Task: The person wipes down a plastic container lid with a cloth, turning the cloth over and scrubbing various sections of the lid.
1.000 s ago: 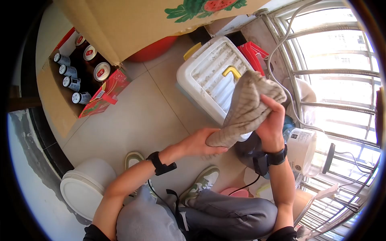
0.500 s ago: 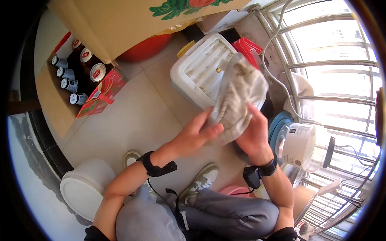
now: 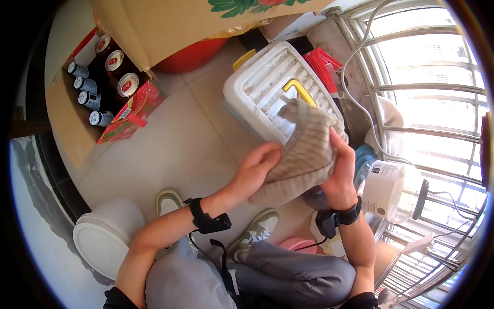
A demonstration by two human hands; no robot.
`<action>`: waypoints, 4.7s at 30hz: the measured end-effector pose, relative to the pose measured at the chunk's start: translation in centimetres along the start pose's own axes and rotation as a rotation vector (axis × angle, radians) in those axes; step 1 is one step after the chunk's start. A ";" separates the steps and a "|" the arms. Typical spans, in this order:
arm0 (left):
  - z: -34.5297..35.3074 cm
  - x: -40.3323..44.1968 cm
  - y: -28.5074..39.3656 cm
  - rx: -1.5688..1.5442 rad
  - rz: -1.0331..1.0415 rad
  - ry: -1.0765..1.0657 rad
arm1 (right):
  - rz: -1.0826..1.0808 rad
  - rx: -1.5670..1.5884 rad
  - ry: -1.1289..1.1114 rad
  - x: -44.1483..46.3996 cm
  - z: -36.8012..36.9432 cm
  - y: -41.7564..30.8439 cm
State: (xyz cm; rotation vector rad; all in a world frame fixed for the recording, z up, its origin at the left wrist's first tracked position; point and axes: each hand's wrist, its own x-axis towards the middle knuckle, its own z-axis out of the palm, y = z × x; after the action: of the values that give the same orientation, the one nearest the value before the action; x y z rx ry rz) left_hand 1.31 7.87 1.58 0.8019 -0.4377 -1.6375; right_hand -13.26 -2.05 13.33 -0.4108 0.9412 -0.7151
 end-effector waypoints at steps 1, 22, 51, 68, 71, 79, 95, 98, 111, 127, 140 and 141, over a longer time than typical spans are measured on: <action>-0.2 0.1 -0.4 0.045 -0.030 0.036 | -0.079 0.005 0.009 0.2 0.2 -0.9; -4.0 2.9 -1.7 0.133 -0.016 0.240 | -0.412 -1.816 0.311 10.3 1.5 2.1; -2.7 2.7 -1.0 0.070 -0.044 0.250 | -0.440 -1.970 0.173 8.2 2.3 2.7; -3.3 3.0 -2.4 0.135 -0.048 0.254 | -0.409 -1.881 -0.076 6.2 1.8 1.9; -3.2 2.8 -2.1 0.138 -0.050 0.245 | -0.603 -1.924 -0.253 7.8 -1.3 0.9; -3.0 2.9 -1.7 0.095 -0.077 0.253 | -0.550 -1.971 0.043 8.4 1.0 2.1; -3.2 2.5 -2.7 0.119 -0.016 0.239 | -0.361 -0.381 0.230 8.3 1.6 -3.2; -3.5 1.7 -3.5 0.126 -0.023 0.218 | -0.617 -0.481 0.327 9.1 1.7 -3.9; -3.3 0.3 -2.4 0.145 -0.070 0.206 | -0.841 -1.559 0.325 15.2 0.9 0.2; -6.1 1.3 -1.7 0.177 0.015 0.227 | -0.384 -1.836 0.016 7.4 3.8 4.1; -5.0 1.4 -1.5 0.160 0.063 0.274 | -0.784 -2.167 -0.080 9.8 1.6 1.2; -4.9 1.3 -1.6 0.154 0.069 0.275 | -0.812 -2.160 -0.051 10.4 1.5 0.8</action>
State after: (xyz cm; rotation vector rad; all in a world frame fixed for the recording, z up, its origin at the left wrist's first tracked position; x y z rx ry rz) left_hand 3.60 7.64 -3.20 1.0988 -0.3946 -1.4164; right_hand -7.68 -8.86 7.56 -2.7764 1.1666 -0.0458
